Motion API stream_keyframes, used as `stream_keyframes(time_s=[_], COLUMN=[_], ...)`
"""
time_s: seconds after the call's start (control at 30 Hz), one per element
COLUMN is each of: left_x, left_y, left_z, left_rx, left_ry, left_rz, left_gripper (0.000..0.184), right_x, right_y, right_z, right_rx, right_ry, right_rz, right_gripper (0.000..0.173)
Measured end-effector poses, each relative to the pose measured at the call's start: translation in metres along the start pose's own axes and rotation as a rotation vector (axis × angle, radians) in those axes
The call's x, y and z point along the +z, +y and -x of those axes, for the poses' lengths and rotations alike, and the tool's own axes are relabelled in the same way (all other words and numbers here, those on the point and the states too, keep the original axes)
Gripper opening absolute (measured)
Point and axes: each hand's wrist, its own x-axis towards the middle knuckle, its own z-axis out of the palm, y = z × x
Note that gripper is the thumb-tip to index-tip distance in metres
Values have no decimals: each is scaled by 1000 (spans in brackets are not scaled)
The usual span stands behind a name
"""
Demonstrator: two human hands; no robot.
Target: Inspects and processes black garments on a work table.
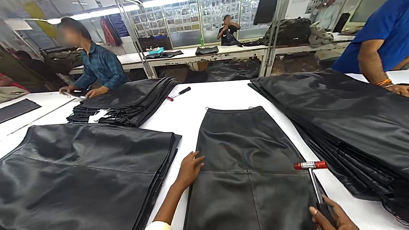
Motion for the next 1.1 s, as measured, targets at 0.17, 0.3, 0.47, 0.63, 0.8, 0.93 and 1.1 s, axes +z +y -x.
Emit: stream_keyframes(time_s=[0.17, 0.3, 0.47, 0.63, 0.8, 0.93, 1.1], left_x=[12, 9, 3, -2, -10, -15, -20], left_y=[-45, -52, -59, -61, -61, -60, -60], left_z=[36, 34, 32, 32, 32, 32, 31], left_rx=[-58, -58, -10, -17, -94, -111, -109], left_ry=[62, 72, 25, -64, -198, -266, -303], left_rz=[138, 195, 45, -94, -133, -163, -199], left_gripper=[46, 44, 49, 47, 58, 68, 70], right_x=[15, 16, -1, -14, -20, -19, -13], right_y=[5, 28, 43, 45, 47, 43, 38], right_z=[-92, -137, -152, -161, -170, -168, -165], right_rx=[-75, -146, -101, -70, -57, -45, -36], right_ry=[106, 83, -92, -165, -208, -201, -202], right_rz=[-56, 78, 97, 49, 70, 61, 86], right_gripper=[60, 61, 58, 56, 54, 54, 55])
